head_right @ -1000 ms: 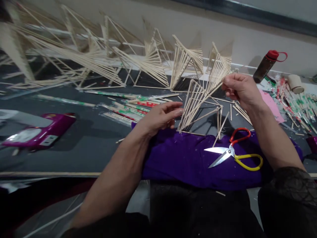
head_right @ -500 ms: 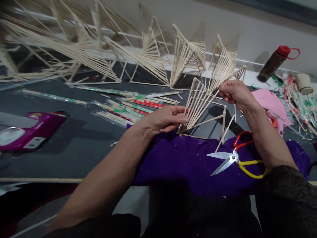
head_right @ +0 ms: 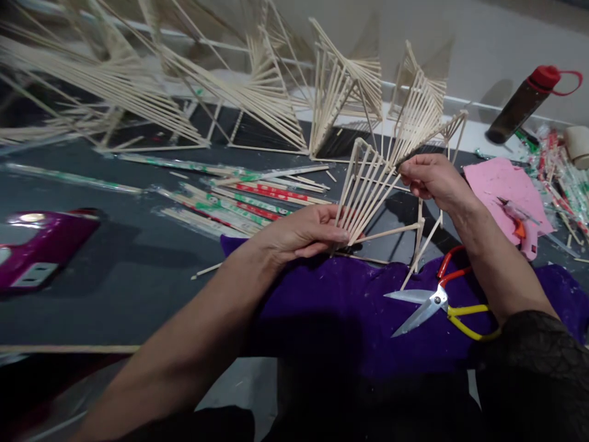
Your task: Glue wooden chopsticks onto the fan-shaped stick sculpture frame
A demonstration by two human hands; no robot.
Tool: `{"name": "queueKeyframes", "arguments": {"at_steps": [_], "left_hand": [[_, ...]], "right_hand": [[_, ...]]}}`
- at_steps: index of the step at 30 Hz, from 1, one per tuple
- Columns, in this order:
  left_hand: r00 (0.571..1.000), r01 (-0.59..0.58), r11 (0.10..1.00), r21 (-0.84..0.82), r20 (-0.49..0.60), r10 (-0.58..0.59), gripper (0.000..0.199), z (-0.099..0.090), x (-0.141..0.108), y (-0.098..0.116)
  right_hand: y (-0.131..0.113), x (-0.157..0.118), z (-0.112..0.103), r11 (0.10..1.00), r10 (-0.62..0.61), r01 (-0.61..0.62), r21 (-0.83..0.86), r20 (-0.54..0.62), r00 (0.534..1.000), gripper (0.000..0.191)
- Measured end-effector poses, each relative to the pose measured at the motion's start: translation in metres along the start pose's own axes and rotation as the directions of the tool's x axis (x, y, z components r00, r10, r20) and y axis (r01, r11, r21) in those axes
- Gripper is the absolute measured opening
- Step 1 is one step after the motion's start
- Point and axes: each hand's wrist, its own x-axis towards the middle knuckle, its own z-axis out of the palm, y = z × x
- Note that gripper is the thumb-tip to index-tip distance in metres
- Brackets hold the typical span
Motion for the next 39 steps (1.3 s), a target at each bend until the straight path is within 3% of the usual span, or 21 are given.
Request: {"name": "queueKeyframes", "arguments": {"at_steps": [9, 20, 31, 39], "left_hand": [[0.999, 0.016, 1.0, -0.027, -0.035, -0.017, 0.053, 0.0, 0.0, -0.002], [0.997, 0.034, 0.998, 0.057, -0.067, -0.03, 0.054, -0.002, 0.001, -0.006], [0.995, 0.058, 0.995, 0.084, -0.082, -0.052, 0.057, 0.0, -0.002, -0.002], [0.996, 0.053, 0.993, 0.11, -0.077, -0.045, 0.056, 0.0, -0.002, -0.003]], "right_hand": [[0.003, 0.002, -0.003, 0.999, -0.025, 0.027, -0.033, 0.037, 0.999, 0.022], [0.008, 0.006, -0.003, 1.0, -0.031, 0.031, 0.001, 0.015, 0.999, 0.02], [0.012, 0.002, 0.008, 0.991, -0.132, 0.128, -0.04, -0.124, 0.983, 0.005], [0.018, 0.006, 0.007, 0.984, -0.161, 0.151, -0.096, -0.099, 0.982, 0.004]]}}
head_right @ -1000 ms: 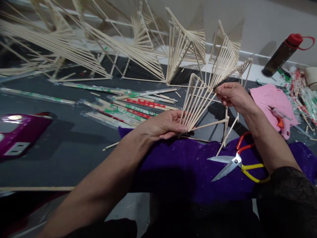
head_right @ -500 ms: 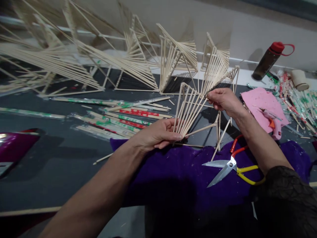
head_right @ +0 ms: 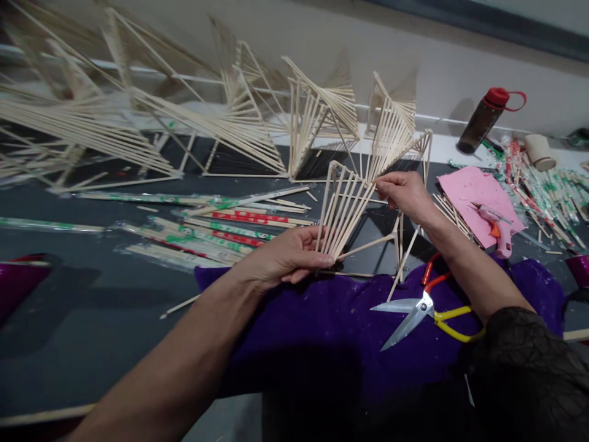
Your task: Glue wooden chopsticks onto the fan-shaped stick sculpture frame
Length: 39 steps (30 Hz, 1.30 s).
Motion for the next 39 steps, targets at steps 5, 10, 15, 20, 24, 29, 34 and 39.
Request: {"name": "queueKeyframes", "arguments": {"at_steps": [5, 10, 15, 20, 24, 29, 34, 39], "left_hand": [[1.0, 0.004, 1.0, 0.007, -0.008, -0.004, 0.054, 0.0, 0.0, 0.0], [1.0, 0.004, 1.0, 0.008, -0.005, -0.004, 0.054, 0.001, 0.0, 0.0], [1.0, 0.007, 1.0, 0.021, -0.007, -0.007, 0.058, 0.0, 0.0, 0.0], [0.998, -0.009, 0.998, 0.064, -0.056, 0.012, 0.057, 0.002, -0.001, 0.001], [0.996, 0.005, 0.99, 0.139, -0.089, 0.007, 0.053, 0.003, -0.002, 0.004], [0.996, -0.012, 0.976, 0.218, -0.081, 0.03, 0.057, -0.001, -0.004, 0.006], [0.977, -0.062, 0.927, 0.37, -0.169, 0.132, 0.059, -0.008, -0.008, 0.012], [0.913, -0.183, 0.893, 0.411, -0.267, 0.31, 0.056, -0.003, -0.002, 0.026]], "right_hand": [[0.0, 0.0, 0.002, 0.999, 0.021, -0.021, 0.038, -0.001, 1.0, 0.004], [0.002, 0.001, 0.002, 0.997, 0.028, -0.03, 0.069, 0.026, 0.999, 0.003], [0.002, 0.001, 0.001, 0.997, 0.033, -0.036, 0.07, 0.041, 0.999, 0.002], [0.0, 0.001, 0.002, 0.996, 0.067, -0.069, 0.063, 0.034, 0.997, 0.003], [0.0, 0.002, 0.002, 0.994, 0.087, -0.088, 0.059, 0.026, 0.996, 0.003], [0.001, 0.002, 0.001, 0.995, 0.089, -0.09, 0.052, 0.032, 0.996, 0.004], [0.005, 0.006, -0.002, 0.995, 0.091, -0.094, 0.042, 0.058, 0.994, 0.005], [0.008, 0.008, -0.002, 0.993, 0.102, -0.107, 0.047, 0.089, 0.991, 0.007]]}}
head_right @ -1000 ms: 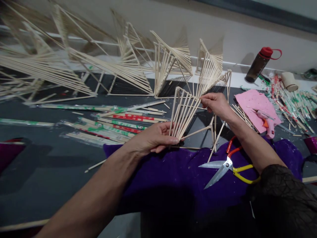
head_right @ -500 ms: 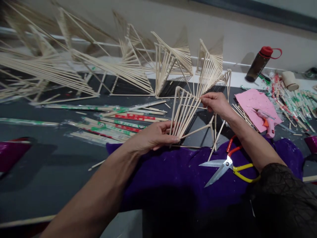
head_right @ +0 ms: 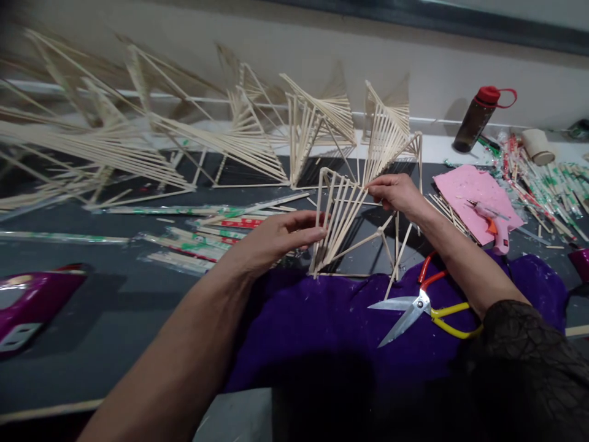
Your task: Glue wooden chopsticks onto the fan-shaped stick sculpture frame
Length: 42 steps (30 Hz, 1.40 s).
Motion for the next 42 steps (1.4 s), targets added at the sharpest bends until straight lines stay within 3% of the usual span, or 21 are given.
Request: {"name": "queueKeyframes", "arguments": {"at_steps": [7, 13, 36, 42], "left_hand": [[0.98, 0.194, 0.941, -0.279, 0.103, -0.171, 0.041, 0.023, 0.021, 0.003], [0.947, 0.319, 0.842, -0.435, 0.164, -0.275, 0.033, 0.033, 0.021, -0.003], [0.962, 0.272, 0.894, -0.356, 0.102, -0.253, 0.02, 0.038, 0.015, 0.001], [0.946, 0.324, 0.877, -0.355, 0.134, -0.295, 0.019, 0.037, 0.017, 0.002]], "right_hand": [[-0.001, -0.001, 0.002, 0.998, -0.025, 0.021, 0.063, 0.059, 0.998, 0.006], [0.001, 0.0, 0.002, 0.997, -0.057, 0.054, 0.048, 0.063, 0.996, 0.007], [0.006, 0.002, 0.002, 0.995, -0.102, 0.103, -0.013, 0.056, 0.993, 0.008], [-0.016, -0.005, -0.011, 0.988, -0.141, 0.138, -0.068, -0.043, 0.989, 0.009]]}}
